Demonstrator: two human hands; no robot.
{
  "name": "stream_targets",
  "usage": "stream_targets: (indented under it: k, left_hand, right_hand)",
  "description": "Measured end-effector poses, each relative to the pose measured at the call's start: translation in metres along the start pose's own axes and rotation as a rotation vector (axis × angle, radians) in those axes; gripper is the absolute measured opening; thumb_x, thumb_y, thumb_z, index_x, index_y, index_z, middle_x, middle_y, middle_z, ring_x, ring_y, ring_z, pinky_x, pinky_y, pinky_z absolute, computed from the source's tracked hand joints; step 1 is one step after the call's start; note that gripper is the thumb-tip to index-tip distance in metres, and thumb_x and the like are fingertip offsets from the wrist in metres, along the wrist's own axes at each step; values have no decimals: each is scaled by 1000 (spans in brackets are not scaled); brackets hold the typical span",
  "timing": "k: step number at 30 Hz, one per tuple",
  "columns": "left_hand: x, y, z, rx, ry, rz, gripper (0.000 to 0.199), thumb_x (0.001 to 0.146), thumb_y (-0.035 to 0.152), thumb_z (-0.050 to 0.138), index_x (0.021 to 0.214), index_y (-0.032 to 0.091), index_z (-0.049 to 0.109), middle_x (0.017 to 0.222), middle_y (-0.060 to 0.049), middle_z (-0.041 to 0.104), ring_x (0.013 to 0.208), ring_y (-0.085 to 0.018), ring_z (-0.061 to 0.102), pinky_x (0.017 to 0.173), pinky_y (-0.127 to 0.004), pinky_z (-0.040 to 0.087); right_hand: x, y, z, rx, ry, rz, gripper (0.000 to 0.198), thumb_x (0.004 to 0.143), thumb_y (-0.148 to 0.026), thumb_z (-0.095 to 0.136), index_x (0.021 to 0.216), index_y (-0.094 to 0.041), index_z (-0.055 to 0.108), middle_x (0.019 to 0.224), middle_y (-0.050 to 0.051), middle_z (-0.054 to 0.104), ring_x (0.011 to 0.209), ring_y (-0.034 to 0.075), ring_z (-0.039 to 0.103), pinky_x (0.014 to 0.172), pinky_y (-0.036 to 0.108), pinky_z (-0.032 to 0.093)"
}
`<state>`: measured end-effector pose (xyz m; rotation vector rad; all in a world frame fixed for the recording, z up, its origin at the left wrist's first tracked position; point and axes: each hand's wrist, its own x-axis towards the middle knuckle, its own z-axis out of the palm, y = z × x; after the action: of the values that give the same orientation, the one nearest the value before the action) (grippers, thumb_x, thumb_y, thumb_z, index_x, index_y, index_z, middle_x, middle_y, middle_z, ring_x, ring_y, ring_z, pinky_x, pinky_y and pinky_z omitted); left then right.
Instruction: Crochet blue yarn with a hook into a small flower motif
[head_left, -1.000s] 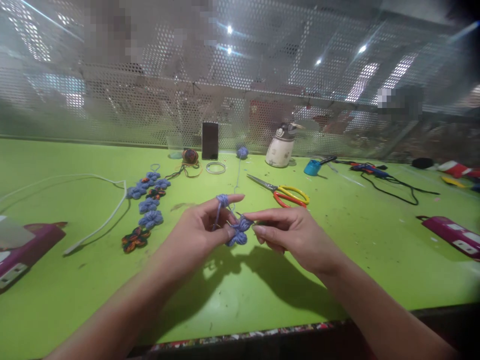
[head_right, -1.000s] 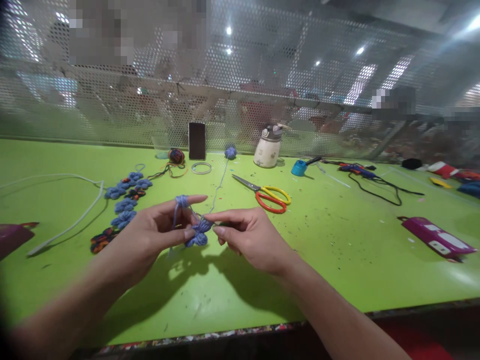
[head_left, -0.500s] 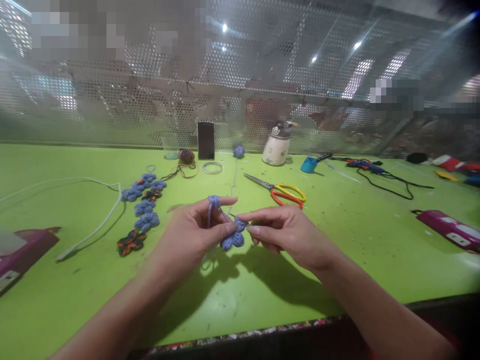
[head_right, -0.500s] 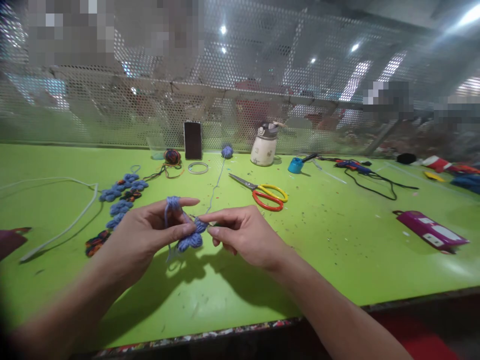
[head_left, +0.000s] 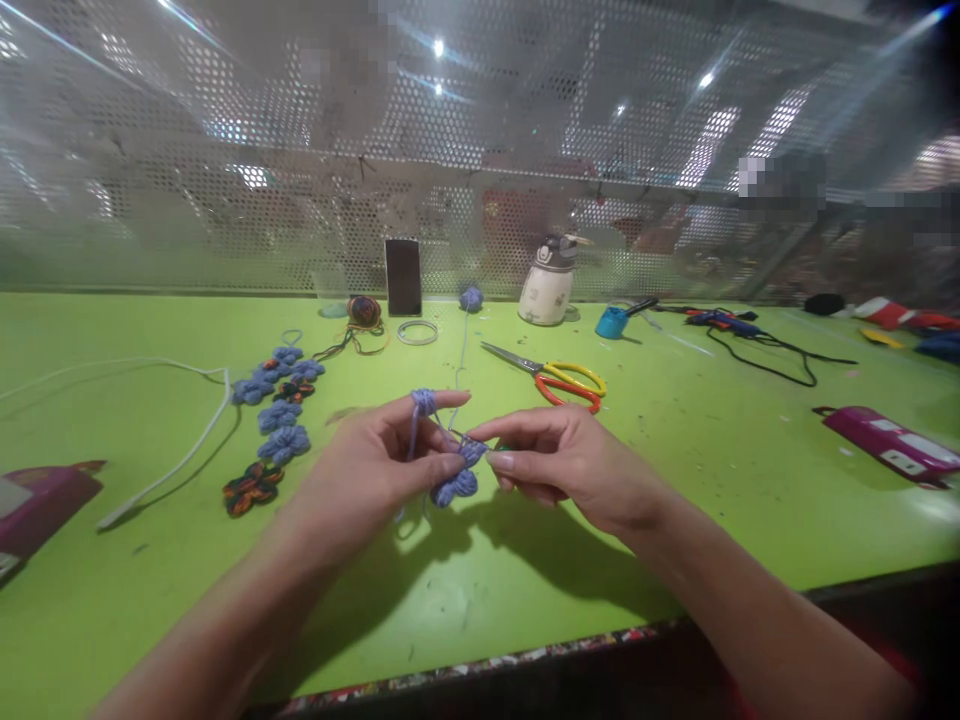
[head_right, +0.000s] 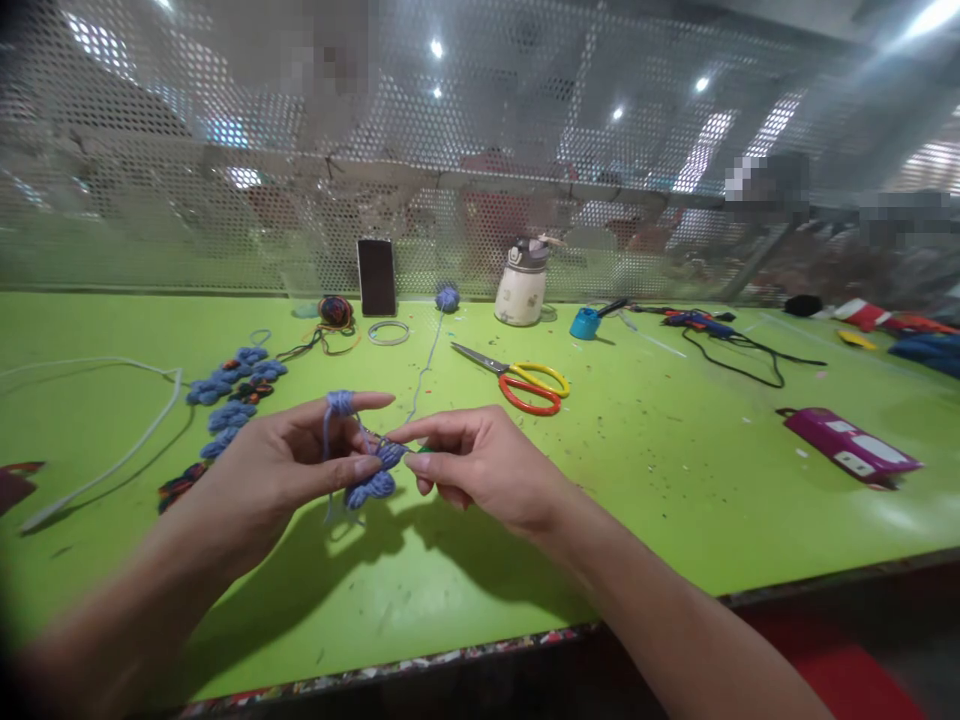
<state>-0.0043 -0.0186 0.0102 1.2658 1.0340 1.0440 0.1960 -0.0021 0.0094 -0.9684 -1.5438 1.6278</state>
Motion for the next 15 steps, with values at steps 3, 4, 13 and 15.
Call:
stream_targets:
  k: [3, 4, 13, 15]
  left_hand:
    - [1, 1, 0, 9, -5, -35, 50, 70, 20, 80, 118, 17, 66, 69, 4, 62, 66, -12, 59, 65, -25, 46]
    - [0, 2, 0, 18, -6, -46, 51, 69, 20, 80, 119, 17, 66, 68, 5, 61, 66, -12, 58, 64, -25, 46]
    - [-1, -1, 10, 483, 67, 122, 52, 78, 17, 67, 129, 21, 64, 69, 0, 67, 66, -18, 58, 68, -31, 44]
    - [-2, -5, 13, 607, 184, 282, 45, 80, 15, 64, 123, 26, 69, 78, -3, 71, 74, -20, 60, 74, -32, 43]
  right_hand:
    - [0, -1, 1, -38, 5, 12, 28, 77, -22, 73, 103, -14, 77, 56, -3, 59, 42, 5, 42, 40, 19, 30]
    - [0, -2, 1, -63, 7, 19, 28, 77, -21, 73, 104, -14, 77, 56, -3, 58, 42, 5, 42, 40, 19, 30]
    - [8, 4, 7, -131, 29, 82, 24, 77, -16, 70, 100, -13, 76, 51, -5, 54, 41, 5, 39, 41, 20, 28]
    - [11, 8, 11, -25, 89, 72, 21, 75, -18, 71, 95, -12, 74, 53, -5, 55, 41, 5, 41, 41, 19, 27]
